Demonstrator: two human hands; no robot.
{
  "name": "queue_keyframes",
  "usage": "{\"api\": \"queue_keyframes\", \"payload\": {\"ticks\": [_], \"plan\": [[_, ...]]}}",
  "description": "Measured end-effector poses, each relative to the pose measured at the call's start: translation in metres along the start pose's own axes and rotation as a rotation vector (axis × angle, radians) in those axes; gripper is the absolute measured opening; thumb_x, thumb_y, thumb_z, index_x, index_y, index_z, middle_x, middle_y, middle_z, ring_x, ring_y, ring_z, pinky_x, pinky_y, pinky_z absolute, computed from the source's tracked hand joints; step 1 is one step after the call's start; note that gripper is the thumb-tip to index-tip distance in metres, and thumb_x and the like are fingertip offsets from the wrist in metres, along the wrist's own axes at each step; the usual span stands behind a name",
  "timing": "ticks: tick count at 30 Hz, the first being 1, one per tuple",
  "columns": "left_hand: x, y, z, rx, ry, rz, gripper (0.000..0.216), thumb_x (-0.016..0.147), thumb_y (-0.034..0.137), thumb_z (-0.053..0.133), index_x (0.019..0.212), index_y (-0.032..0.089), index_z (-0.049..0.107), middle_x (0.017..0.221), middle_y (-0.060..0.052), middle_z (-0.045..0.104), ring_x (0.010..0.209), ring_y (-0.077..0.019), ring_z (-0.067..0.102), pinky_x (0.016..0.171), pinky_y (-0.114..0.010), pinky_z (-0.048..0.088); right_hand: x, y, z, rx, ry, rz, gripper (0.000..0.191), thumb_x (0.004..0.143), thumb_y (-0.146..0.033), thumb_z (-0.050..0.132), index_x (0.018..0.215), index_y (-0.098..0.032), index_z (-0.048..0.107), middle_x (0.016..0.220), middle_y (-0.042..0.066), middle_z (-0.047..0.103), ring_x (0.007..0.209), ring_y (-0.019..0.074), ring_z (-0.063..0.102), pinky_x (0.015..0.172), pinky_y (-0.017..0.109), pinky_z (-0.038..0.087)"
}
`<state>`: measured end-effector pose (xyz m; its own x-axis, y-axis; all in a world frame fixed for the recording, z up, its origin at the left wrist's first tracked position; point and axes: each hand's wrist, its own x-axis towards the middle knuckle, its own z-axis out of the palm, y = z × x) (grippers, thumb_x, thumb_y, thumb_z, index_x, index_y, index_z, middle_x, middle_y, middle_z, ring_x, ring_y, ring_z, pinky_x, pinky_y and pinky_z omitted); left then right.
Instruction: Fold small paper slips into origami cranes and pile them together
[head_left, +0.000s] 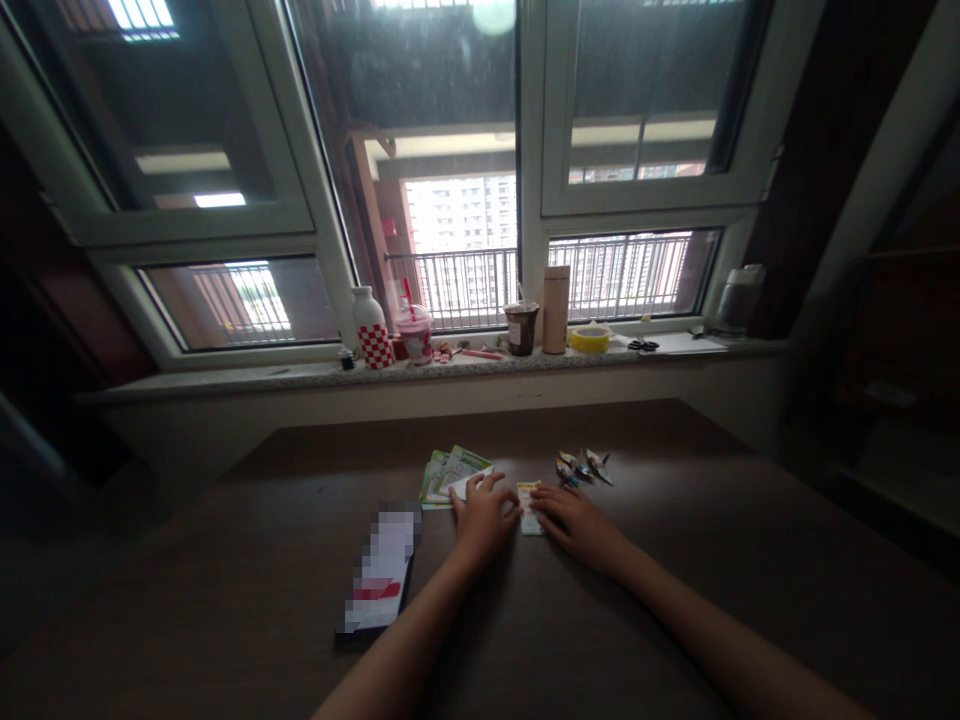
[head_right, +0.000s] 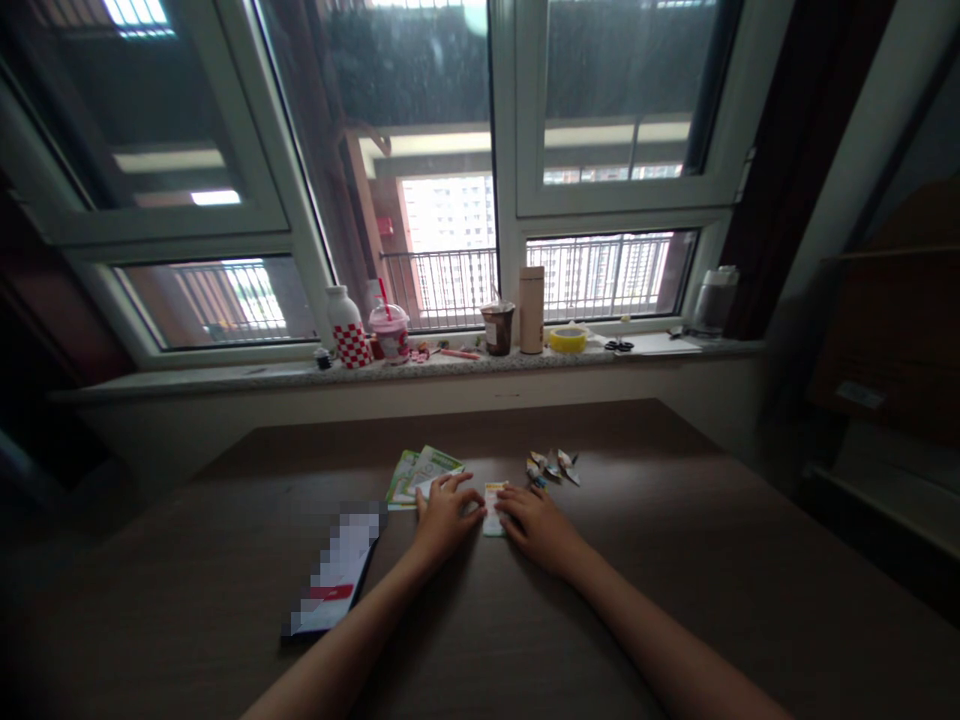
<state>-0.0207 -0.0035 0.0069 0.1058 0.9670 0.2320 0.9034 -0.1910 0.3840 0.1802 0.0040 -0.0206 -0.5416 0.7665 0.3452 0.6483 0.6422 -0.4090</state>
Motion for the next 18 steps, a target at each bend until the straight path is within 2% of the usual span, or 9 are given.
{"api": "queue_keyframes", "payload": {"ticks": [6, 12, 18], "plan": [[0.0020, -0.0001, 0.0011, 0.072, -0.045, 0.033, 0.032, 0.085, 0.046, 0.059, 0.117, 0.050, 0.064, 0.153, 0.005, 0.039, 0.141, -0.0358, 0.027, 0.106, -0.078, 0.004, 0.0012, -0.0012, -0.0019, -0.017, -0.011, -0.009, 0.033, 0.094, -0.027, 0.047, 0.123, -0.025, 0.061, 0.140, 0.007, 0.056, 0.133, 0.0245, 0.048, 0.113, 0.051, 0.033], [0.0035, -0.0018, 0.0025, 0.171, -0.078, 0.049, 0.040, 0.086, 0.053, 0.053, 0.126, 0.053, 0.057, 0.159, 0.003, 0.029, 0.144, -0.0383, 0.020, 0.104, -0.080, -0.004, 0.0020, -0.0065, -0.0044, -0.046, -0.001, -0.012, 0.029, 0.093, -0.025, 0.047, 0.119, -0.024, 0.061, 0.139, 0.009, 0.057, 0.133, 0.0249, 0.048, 0.112, 0.051, 0.033], [0.0027, -0.0016, 0.0039, 0.218, -0.056, 0.063, 0.042, 0.087, 0.055, 0.048, 0.128, 0.052, 0.056, 0.159, 0.003, 0.029, 0.144, -0.0395, 0.021, 0.104, -0.081, -0.004, 0.0017, -0.0081, -0.0052, -0.052, -0.005, 0.002, 0.028, 0.093, -0.025, 0.047, 0.117, -0.025, 0.061, 0.139, 0.007, 0.057, 0.133, 0.0250, 0.048, 0.113, 0.054, 0.030]]}}
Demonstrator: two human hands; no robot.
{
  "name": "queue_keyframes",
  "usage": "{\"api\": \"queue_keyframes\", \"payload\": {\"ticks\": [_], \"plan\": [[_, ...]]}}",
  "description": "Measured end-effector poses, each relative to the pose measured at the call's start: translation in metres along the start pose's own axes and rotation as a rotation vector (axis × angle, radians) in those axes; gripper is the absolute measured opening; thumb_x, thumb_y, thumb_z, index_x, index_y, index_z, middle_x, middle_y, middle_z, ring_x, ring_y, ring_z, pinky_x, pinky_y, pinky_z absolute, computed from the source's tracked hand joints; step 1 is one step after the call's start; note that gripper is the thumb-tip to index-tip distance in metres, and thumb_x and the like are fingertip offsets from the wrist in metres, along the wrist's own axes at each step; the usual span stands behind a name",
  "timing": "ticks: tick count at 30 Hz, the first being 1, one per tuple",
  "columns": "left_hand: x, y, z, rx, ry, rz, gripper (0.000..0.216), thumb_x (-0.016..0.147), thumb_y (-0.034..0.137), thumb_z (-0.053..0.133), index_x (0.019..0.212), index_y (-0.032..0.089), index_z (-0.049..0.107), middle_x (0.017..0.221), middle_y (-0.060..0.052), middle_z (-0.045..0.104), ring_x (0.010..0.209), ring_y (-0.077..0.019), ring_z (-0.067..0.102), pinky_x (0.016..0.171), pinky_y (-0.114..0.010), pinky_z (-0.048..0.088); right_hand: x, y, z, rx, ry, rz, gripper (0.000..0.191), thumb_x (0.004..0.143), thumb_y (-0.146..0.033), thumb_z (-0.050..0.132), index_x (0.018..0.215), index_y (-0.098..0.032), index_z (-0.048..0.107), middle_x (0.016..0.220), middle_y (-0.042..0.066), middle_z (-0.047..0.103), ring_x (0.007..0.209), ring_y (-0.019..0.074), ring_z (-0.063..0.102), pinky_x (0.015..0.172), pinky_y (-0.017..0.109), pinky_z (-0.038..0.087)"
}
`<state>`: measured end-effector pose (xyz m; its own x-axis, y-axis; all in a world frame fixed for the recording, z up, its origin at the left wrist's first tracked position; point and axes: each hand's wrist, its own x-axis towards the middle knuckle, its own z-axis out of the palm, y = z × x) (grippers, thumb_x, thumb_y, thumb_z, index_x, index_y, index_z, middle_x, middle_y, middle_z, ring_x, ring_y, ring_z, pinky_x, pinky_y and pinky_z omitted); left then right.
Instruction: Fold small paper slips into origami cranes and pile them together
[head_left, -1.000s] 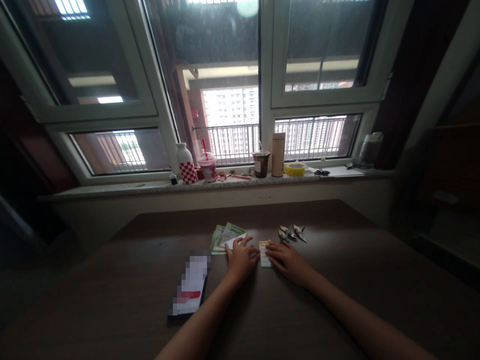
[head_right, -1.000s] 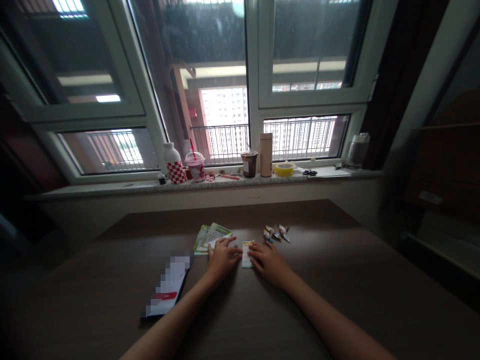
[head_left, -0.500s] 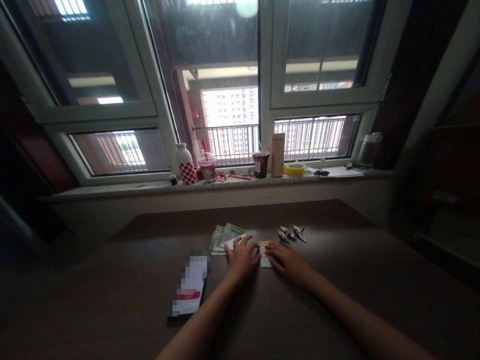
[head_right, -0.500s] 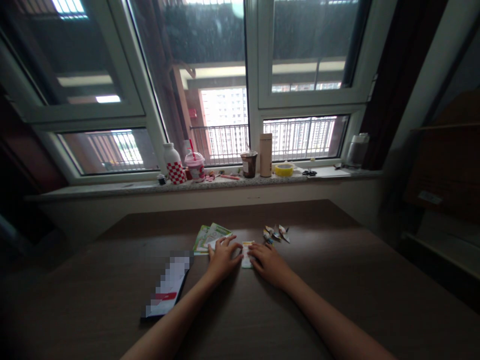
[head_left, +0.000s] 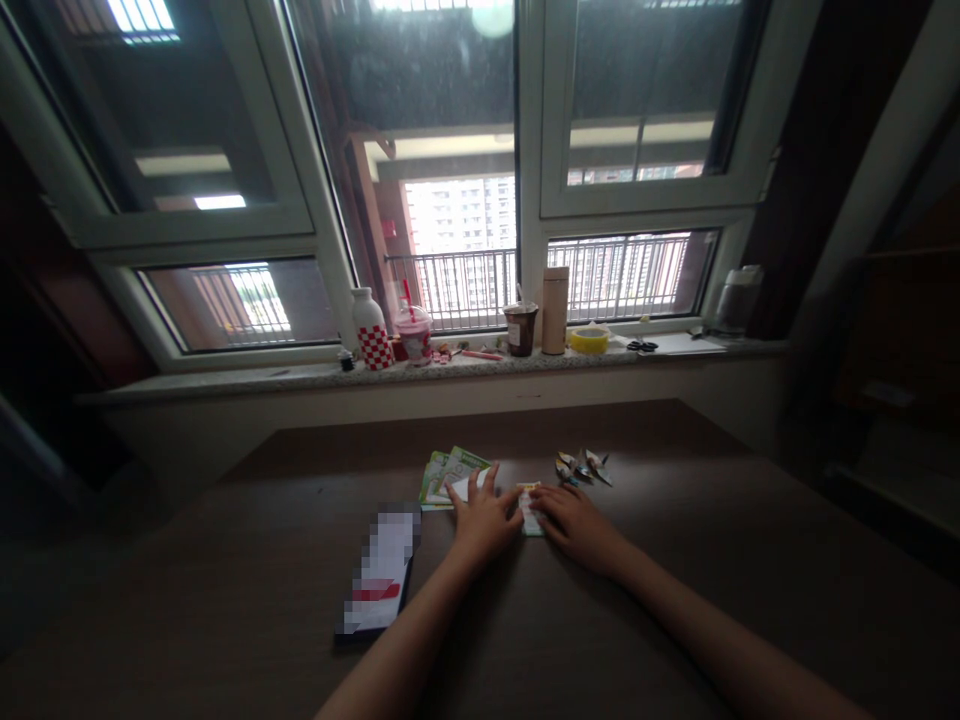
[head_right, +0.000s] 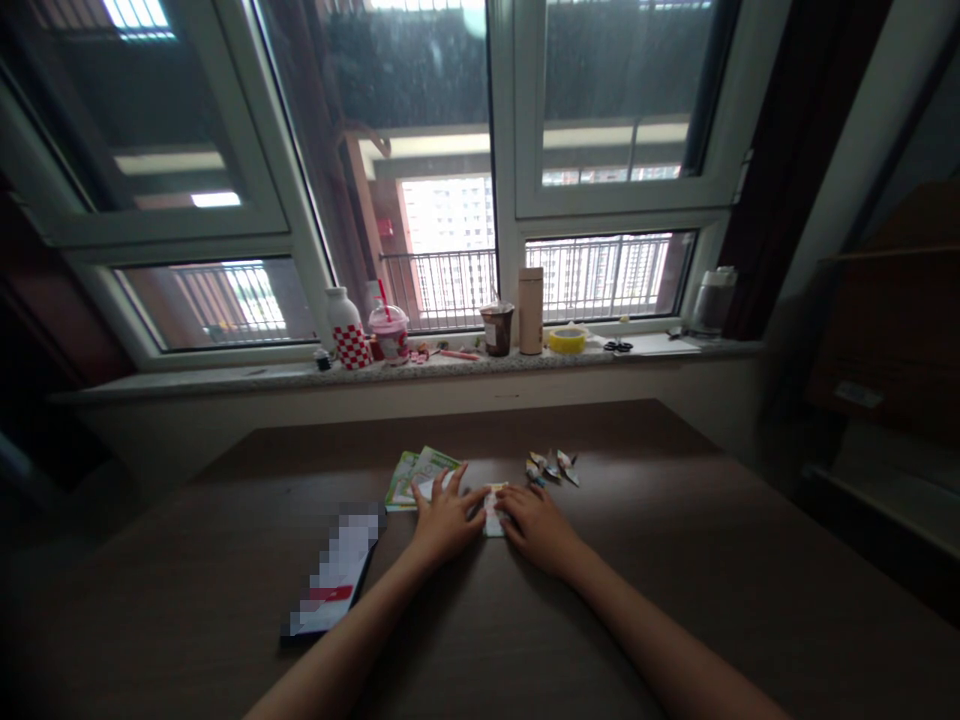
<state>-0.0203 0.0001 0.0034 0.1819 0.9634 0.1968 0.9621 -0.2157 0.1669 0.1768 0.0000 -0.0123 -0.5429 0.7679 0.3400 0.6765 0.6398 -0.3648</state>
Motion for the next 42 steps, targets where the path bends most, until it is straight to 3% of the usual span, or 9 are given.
{"api": "queue_keyframes", "payload": {"ticks": [13, 22, 30, 42], "plan": [[0.002, -0.003, -0.007, 0.018, -0.062, -0.009, 0.046, 0.085, 0.067, 0.045, 0.128, 0.054, 0.054, 0.159, 0.001, 0.030, 0.146, -0.0408, 0.017, 0.103, -0.080, -0.006, 0.000, 0.008, 0.008, 0.050, 0.049, -0.006, 0.028, 0.097, -0.029, 0.043, 0.119, -0.026, 0.060, 0.135, 0.008, 0.060, 0.130, 0.0225, 0.051, 0.113, 0.050, 0.031], [0.005, -0.003, -0.009, 0.021, -0.079, -0.014, 0.046, 0.084, 0.067, 0.046, 0.127, 0.054, 0.055, 0.158, 0.002, 0.031, 0.145, -0.0415, 0.017, 0.103, -0.080, -0.004, 0.002, 0.017, 0.013, 0.017, 0.194, -0.063, 0.019, 0.094, -0.024, 0.050, 0.100, -0.022, 0.069, 0.117, 0.008, 0.067, 0.114, 0.0222, 0.059, 0.101, 0.042, 0.044], [0.000, -0.001, -0.005, 0.036, 0.017, 0.043, 0.042, 0.089, 0.062, 0.044, 0.127, 0.051, 0.058, 0.158, 0.001, 0.031, 0.145, -0.0394, 0.020, 0.105, -0.078, -0.008, 0.003, 0.016, 0.012, 0.021, 0.165, -0.047, 0.020, 0.094, -0.025, 0.051, 0.097, -0.021, 0.070, 0.115, 0.009, 0.068, 0.111, 0.0224, 0.060, 0.099, 0.041, 0.044], [0.001, 0.000, -0.004, 0.026, -0.015, 0.020, 0.042, 0.088, 0.062, 0.044, 0.128, 0.053, 0.055, 0.158, 0.002, 0.032, 0.145, -0.0393, 0.018, 0.105, -0.078, -0.009, 0.003, 0.015, 0.011, 0.002, 0.136, -0.045, 0.017, 0.094, -0.024, 0.051, 0.097, -0.021, 0.067, 0.117, 0.009, 0.066, 0.110, 0.0229, 0.060, 0.099, 0.041, 0.045]]}}
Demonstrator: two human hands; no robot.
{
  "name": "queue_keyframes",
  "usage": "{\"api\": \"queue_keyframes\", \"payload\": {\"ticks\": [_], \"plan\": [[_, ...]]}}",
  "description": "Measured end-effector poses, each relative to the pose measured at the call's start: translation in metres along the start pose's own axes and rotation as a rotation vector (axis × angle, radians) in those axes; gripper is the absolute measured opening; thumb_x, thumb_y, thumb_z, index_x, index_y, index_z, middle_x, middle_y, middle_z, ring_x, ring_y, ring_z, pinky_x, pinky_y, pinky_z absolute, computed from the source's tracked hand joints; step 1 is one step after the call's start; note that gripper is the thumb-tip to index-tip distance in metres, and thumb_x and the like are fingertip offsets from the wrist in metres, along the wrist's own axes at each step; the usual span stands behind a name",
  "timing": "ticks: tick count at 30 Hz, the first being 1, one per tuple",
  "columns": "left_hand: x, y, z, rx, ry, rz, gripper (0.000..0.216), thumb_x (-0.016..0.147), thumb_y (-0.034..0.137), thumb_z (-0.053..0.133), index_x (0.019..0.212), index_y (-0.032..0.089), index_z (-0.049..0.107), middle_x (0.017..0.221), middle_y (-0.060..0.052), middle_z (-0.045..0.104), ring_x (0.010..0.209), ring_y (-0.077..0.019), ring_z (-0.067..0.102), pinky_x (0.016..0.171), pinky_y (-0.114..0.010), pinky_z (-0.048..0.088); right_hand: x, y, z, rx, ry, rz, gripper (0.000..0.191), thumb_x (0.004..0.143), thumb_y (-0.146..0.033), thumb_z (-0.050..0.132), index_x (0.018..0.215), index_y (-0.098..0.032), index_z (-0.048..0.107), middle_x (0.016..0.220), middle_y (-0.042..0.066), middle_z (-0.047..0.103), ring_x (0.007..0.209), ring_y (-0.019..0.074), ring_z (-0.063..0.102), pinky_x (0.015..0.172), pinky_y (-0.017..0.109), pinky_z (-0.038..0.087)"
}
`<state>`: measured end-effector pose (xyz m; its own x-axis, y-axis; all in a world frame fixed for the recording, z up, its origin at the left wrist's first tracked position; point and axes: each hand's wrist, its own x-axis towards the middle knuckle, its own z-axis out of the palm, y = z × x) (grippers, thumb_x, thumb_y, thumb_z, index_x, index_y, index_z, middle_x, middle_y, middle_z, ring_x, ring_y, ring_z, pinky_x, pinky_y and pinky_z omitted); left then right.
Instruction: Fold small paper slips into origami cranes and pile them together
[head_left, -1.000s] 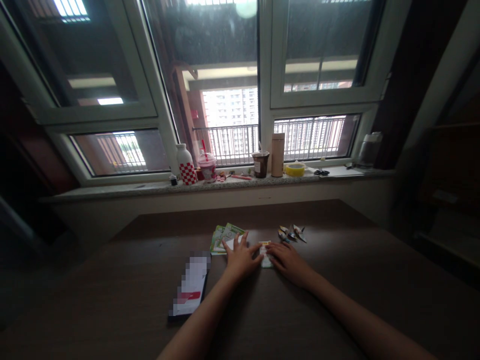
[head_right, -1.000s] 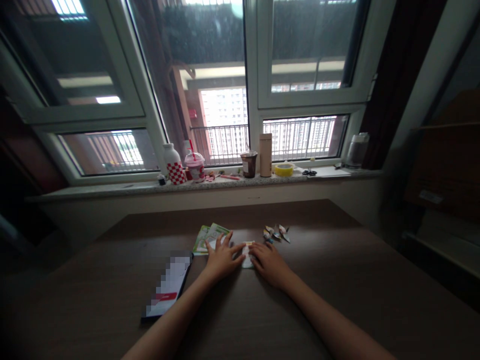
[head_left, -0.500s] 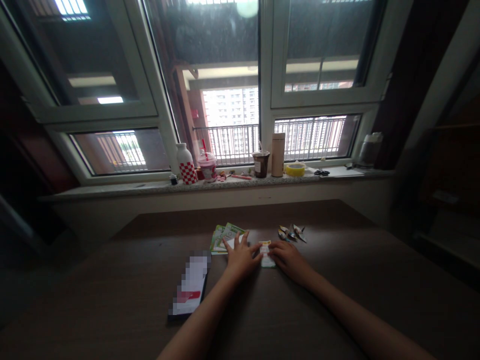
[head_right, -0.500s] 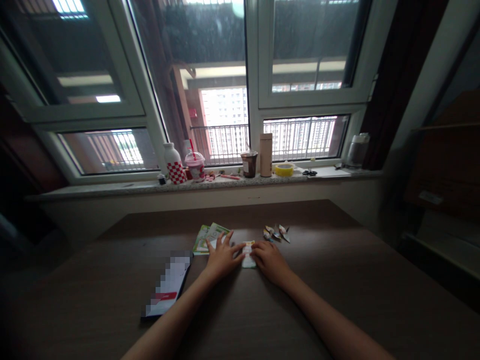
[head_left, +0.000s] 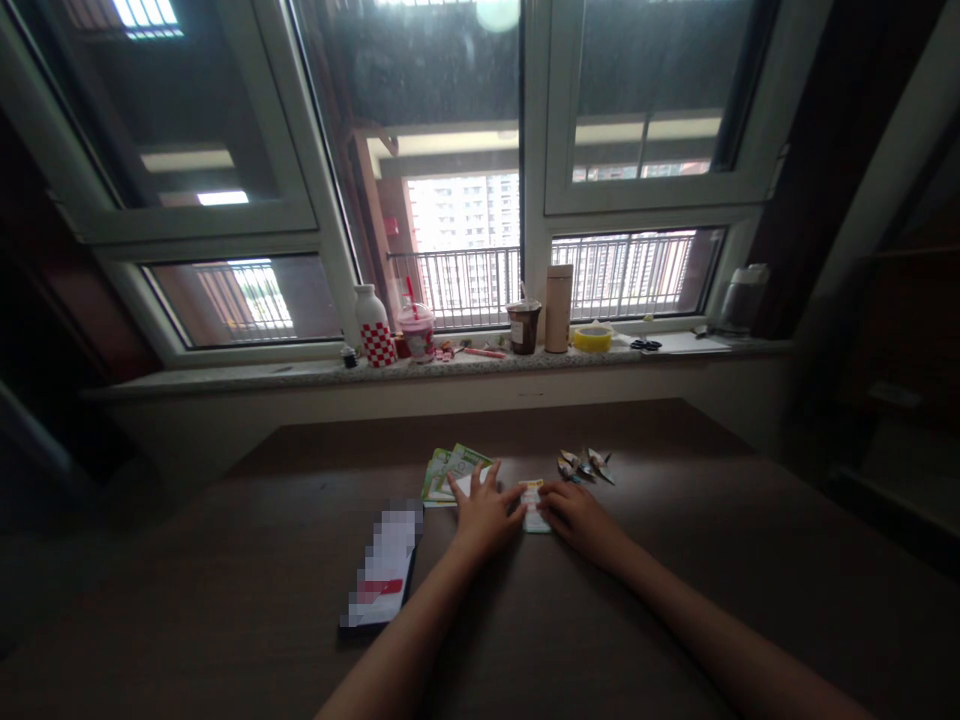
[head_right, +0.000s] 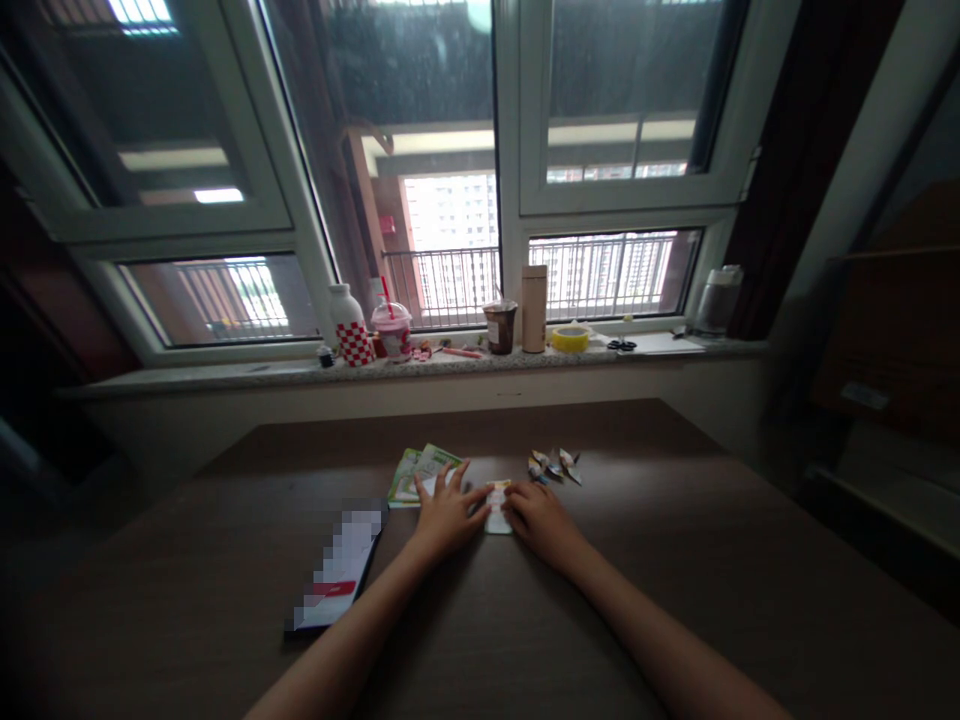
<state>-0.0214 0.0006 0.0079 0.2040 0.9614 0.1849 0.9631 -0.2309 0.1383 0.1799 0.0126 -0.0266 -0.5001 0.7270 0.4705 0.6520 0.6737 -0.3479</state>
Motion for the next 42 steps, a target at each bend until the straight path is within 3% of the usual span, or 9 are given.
{"api": "queue_keyframes", "payload": {"ticks": [7, 23, 31, 34, 37, 42], "plan": [[0.002, -0.004, -0.004, 0.005, -0.055, 0.017, 0.051, 0.084, 0.071, 0.042, 0.131, 0.054, 0.051, 0.158, 0.000, 0.032, 0.146, -0.0395, 0.016, 0.104, -0.078, -0.010, 0.000, -0.002, -0.004, 0.020, -0.003, -0.027, 0.018, 0.093, -0.023, 0.050, 0.098, -0.019, 0.066, 0.118, 0.012, 0.065, 0.112, 0.0236, 0.059, 0.100, 0.042, 0.046], [0.001, -0.002, -0.009, 0.006, -0.096, 0.012, 0.051, 0.085, 0.071, 0.039, 0.132, 0.054, 0.050, 0.158, -0.002, 0.033, 0.147, -0.0391, 0.015, 0.104, -0.077, -0.010, -0.003, -0.004, -0.024, 0.158, -0.201, 0.029, 0.035, 0.082, -0.019, 0.065, 0.117, -0.022, 0.065, 0.136, 0.011, 0.054, 0.127, 0.0257, 0.051, 0.110, 0.042, 0.040], [-0.004, -0.002, -0.015, -0.003, -0.084, 0.033, 0.050, 0.083, 0.069, 0.047, 0.128, 0.050, 0.057, 0.156, -0.003, 0.035, 0.145, -0.0400, 0.019, 0.106, -0.077, -0.008, -0.008, -0.010, -0.023, 0.246, -0.191, 0.061, 0.036, 0.082, -0.020, 0.065, 0.118, -0.023, 0.066, 0.133, 0.011, 0.057, 0.125, 0.0249, 0.053, 0.110, 0.042, 0.041], [-0.006, -0.002, -0.018, 0.009, -0.094, 0.043, 0.053, 0.081, 0.072, 0.048, 0.128, 0.049, 0.057, 0.156, -0.003, 0.035, 0.145, -0.0404, 0.019, 0.105, -0.077, -0.008, -0.006, -0.008, -0.022, 0.298, -0.185, 0.076, 0.025, 0.088, -0.025, 0.058, 0.111, -0.022, 0.069, 0.131, 0.011, 0.060, 0.122, 0.0241, 0.055, 0.108, 0.042, 0.043], [-0.006, -0.003, -0.018, 0.004, -0.102, 0.040, 0.055, 0.079, 0.074, 0.049, 0.128, 0.051, 0.056, 0.156, -0.004, 0.035, 0.145, -0.0408, 0.019, 0.104, -0.078, -0.009, -0.002, -0.003, -0.016, 0.329, -0.094, 0.084, 0.026, 0.095, -0.028, 0.047, 0.098, -0.021, 0.071, 0.117, 0.010, 0.068, 0.111, 0.0221, 0.061, 0.101, 0.039, 0.047], [-0.005, -0.006, -0.015, 0.002, -0.100, 0.039, 0.058, 0.077, 0.077, 0.047, 0.128, 0.053, 0.055, 0.155, -0.003, 0.036, 0.145, -0.0412, 0.019, 0.103, -0.079, -0.010, 0.005, 0.001, -0.003, 0.231, 0.031, 0.058, 0.017, 0.090, -0.023, 0.054, 0.088, -0.020, 0.070, 0.102, 0.008, 0.072, 0.100, 0.0218, 0.064, 0.094, 0.037, 0.049]]}}
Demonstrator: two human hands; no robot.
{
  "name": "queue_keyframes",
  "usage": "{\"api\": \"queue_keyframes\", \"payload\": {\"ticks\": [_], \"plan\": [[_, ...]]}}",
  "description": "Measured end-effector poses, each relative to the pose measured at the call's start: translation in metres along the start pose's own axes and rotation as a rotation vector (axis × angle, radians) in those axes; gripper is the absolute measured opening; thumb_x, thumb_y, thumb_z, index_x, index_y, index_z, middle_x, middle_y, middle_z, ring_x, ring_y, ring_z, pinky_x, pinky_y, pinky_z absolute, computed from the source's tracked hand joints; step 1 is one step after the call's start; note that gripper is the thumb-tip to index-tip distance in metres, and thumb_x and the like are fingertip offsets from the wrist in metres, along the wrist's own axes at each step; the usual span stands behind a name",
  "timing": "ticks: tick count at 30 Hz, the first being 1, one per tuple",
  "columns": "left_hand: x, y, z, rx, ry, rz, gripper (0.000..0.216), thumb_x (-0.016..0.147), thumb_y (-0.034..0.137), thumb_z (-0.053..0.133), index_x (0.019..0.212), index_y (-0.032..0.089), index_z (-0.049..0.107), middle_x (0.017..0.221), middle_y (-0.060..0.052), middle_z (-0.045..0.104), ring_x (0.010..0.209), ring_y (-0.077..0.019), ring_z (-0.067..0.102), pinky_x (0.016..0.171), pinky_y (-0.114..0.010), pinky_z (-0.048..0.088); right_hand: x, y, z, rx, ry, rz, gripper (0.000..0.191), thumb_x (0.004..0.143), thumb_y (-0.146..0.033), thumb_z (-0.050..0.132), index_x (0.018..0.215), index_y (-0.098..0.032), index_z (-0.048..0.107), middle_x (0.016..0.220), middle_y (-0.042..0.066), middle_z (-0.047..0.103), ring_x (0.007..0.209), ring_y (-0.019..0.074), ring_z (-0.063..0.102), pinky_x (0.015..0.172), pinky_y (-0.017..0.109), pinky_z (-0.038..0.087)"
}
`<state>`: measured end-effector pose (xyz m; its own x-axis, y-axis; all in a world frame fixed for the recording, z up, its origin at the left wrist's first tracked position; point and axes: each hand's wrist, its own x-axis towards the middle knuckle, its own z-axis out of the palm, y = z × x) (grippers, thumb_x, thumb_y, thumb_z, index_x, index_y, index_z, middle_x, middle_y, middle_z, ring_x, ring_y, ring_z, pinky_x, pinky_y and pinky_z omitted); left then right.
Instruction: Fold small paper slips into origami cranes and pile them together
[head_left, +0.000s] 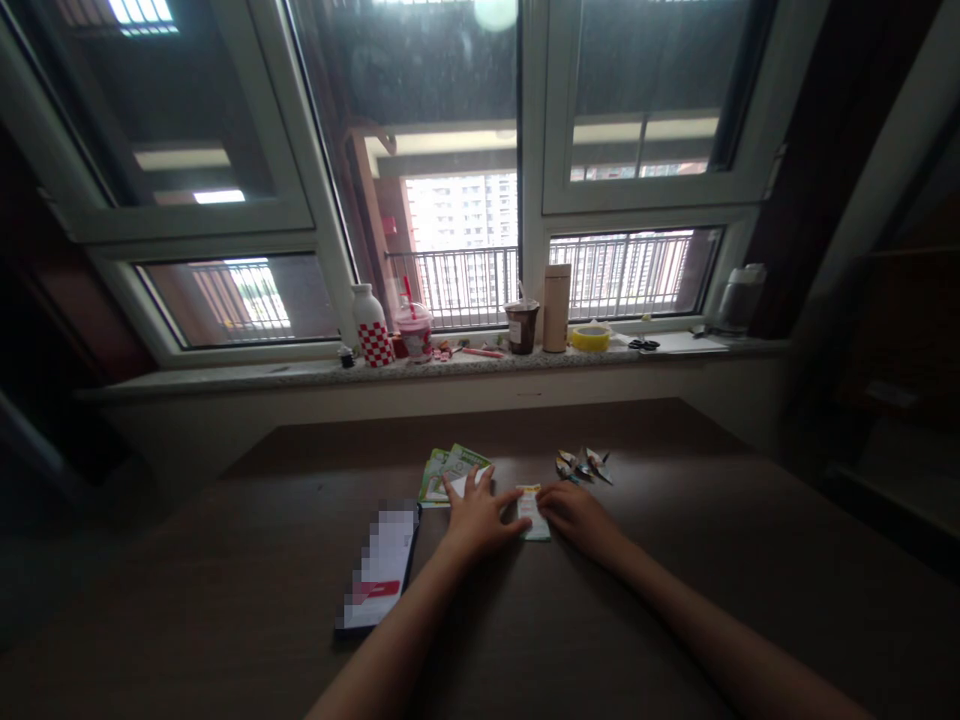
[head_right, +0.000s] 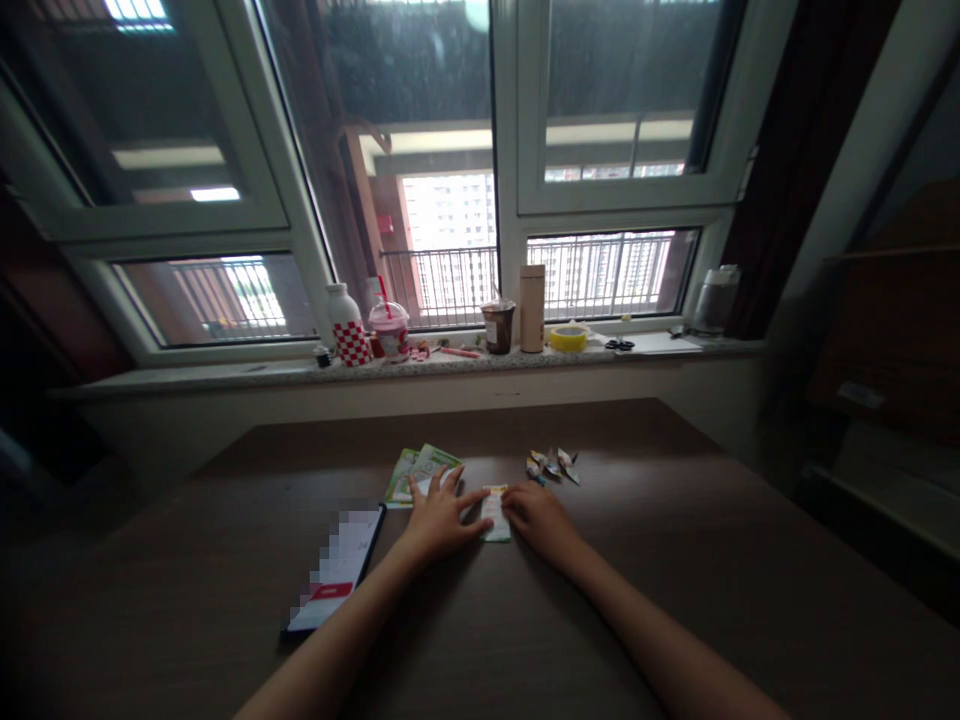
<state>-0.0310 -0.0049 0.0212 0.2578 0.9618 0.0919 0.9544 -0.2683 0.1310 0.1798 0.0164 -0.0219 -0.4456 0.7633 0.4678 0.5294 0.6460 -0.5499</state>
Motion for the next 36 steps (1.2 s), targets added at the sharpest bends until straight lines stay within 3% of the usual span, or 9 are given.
{"api": "queue_keyframes", "payload": {"ticks": [8, 24, 31, 36], "plan": [[0.000, 0.000, 0.000, 0.012, 0.001, -0.017, 0.060, 0.075, 0.080, 0.046, 0.128, 0.053, 0.055, 0.156, -0.004, 0.036, 0.145, -0.0423, 0.020, 0.103, -0.079, -0.010, -0.001, 0.003, 0.002, -0.069, -0.024, -0.011, 0.016, 0.088, -0.021, 0.056, 0.096, -0.021, 0.070, 0.111, 0.009, 0.067, 0.106, 0.0219, 0.060, 0.096, 0.038, 0.047], [0.000, -0.001, 0.000, 0.015, -0.006, 0.005, 0.062, 0.076, 0.082, 0.041, 0.131, 0.055, 0.051, 0.156, -0.004, 0.035, 0.145, -0.0431, 0.019, 0.102, -0.080, -0.011, -0.009, -0.004, -0.020, 0.046, -0.256, 0.043, 0.043, 0.080, -0.025, 0.067, 0.121, -0.019, 0.063, 0.139, 0.014, 0.048, 0.131, 0.0261, 0.044, 0.113, 0.043, 0.033], [-0.002, 0.000, -0.004, -0.001, -0.066, 0.012, 0.070, 0.072, 0.084, 0.044, 0.135, 0.053, 0.046, 0.159, -0.006, 0.030, 0.146, -0.0438, 0.014, 0.102, -0.079, -0.013, -0.013, 0.000, -0.016, 0.157, -0.181, 0.093, 0.048, 0.077, -0.032, 0.072, 0.122, -0.018, 0.063, 0.138, 0.014, 0.050, 0.131, 0.0269, 0.045, 0.114, 0.044, 0.033], [-0.002, 0.001, -0.007, -0.004, -0.088, 0.000, 0.073, 0.071, 0.085, 0.045, 0.136, 0.052, 0.046, 0.159, -0.004, 0.029, 0.147, -0.0446, 0.011, 0.102, -0.078, -0.015, -0.013, -0.002, -0.016, 0.155, -0.034, 0.123, 0.026, 0.090, -0.035, 0.056, 0.096, -0.019, 0.075, 0.113, 0.011, 0.064, 0.108, 0.0230, 0.059, 0.101, 0.040, 0.044]]}}
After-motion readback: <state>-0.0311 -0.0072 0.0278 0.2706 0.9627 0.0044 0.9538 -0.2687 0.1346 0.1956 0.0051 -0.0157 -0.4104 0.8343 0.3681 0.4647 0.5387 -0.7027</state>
